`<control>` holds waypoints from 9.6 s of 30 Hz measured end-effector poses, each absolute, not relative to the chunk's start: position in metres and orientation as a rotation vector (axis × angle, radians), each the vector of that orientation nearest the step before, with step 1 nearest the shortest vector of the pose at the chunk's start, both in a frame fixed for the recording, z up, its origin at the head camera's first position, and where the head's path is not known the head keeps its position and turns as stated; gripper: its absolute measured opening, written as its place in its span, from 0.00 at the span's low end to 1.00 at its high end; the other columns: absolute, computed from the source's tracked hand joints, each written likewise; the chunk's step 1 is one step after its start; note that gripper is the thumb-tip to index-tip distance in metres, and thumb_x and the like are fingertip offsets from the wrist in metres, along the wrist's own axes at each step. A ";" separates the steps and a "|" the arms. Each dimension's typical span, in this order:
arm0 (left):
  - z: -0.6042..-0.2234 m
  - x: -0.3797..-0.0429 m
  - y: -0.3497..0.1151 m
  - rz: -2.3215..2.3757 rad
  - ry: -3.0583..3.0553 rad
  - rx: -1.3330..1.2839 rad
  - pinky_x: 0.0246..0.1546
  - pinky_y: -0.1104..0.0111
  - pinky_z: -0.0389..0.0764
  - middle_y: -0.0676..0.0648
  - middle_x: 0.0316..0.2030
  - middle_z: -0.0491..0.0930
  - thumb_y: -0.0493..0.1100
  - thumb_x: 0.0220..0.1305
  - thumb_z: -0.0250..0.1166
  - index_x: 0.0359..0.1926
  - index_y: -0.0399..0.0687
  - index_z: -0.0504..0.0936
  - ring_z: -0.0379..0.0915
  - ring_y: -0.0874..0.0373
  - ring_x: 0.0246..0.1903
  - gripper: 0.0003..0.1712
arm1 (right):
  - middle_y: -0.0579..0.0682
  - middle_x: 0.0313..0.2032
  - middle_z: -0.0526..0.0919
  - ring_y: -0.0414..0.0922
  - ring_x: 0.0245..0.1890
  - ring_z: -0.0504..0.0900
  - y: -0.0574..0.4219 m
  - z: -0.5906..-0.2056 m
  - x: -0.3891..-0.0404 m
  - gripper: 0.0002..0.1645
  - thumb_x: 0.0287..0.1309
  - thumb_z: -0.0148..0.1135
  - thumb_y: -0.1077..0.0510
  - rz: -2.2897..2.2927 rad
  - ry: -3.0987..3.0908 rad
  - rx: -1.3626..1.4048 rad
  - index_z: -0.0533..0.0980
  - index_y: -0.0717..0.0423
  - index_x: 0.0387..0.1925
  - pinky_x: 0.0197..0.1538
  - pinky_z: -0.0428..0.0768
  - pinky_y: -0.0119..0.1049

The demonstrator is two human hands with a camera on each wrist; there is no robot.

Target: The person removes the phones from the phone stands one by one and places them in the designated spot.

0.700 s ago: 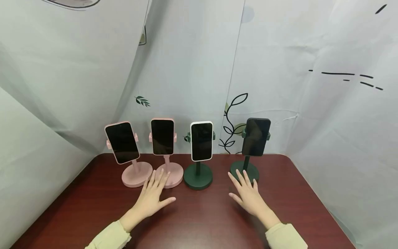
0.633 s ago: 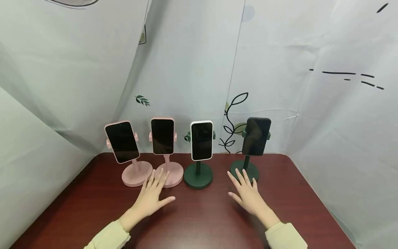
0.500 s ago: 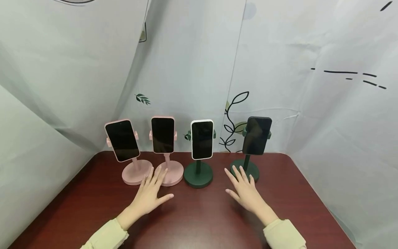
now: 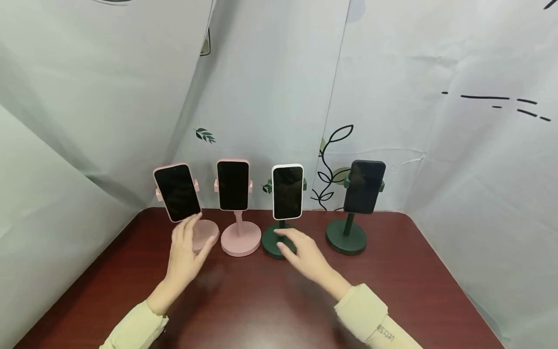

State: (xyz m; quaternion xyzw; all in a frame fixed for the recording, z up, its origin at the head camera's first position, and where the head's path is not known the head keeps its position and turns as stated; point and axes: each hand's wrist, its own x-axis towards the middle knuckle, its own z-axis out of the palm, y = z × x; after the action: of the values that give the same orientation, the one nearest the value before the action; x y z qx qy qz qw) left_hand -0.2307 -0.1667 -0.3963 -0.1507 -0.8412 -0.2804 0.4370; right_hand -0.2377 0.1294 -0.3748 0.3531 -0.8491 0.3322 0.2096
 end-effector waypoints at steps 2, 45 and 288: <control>-0.387 -0.234 -0.170 -0.751 -2.000 -0.347 0.54 0.43 0.62 0.31 0.57 0.64 0.52 0.61 0.61 0.63 0.37 0.64 0.57 0.34 0.57 0.35 | 0.49 0.49 0.82 0.44 0.50 0.80 0.114 -0.368 -0.239 0.17 0.61 0.59 0.60 0.997 -2.339 1.039 0.77 0.56 0.52 0.51 0.78 0.42; -0.347 -0.274 -0.195 -1.537 -1.573 0.052 0.57 0.71 0.63 0.35 0.57 0.65 0.40 0.73 0.45 0.61 0.32 0.59 0.63 0.60 0.54 0.21 | 0.66 0.59 0.70 0.56 0.62 0.69 -0.083 -0.321 -0.309 0.20 0.69 0.45 0.63 1.925 -2.236 0.962 0.63 0.71 0.58 0.65 0.68 0.43; -0.345 -0.208 -0.026 -1.314 -1.819 -0.799 0.42 0.71 0.81 0.44 0.35 0.86 0.34 0.48 0.71 0.34 0.40 0.83 0.81 0.53 0.48 0.10 | 0.65 0.49 0.64 0.61 0.52 0.64 0.149 -0.441 -0.276 0.28 0.60 0.60 0.54 0.390 -3.228 0.248 0.66 0.67 0.56 0.45 0.69 0.63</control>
State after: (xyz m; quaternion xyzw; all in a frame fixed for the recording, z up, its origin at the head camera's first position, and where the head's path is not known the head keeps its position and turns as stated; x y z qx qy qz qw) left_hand -0.2079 -0.0265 -0.3455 -0.3116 -0.7093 -0.5124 0.3706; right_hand -0.2757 0.1493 -0.4407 0.0758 -0.9882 0.1195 -0.0595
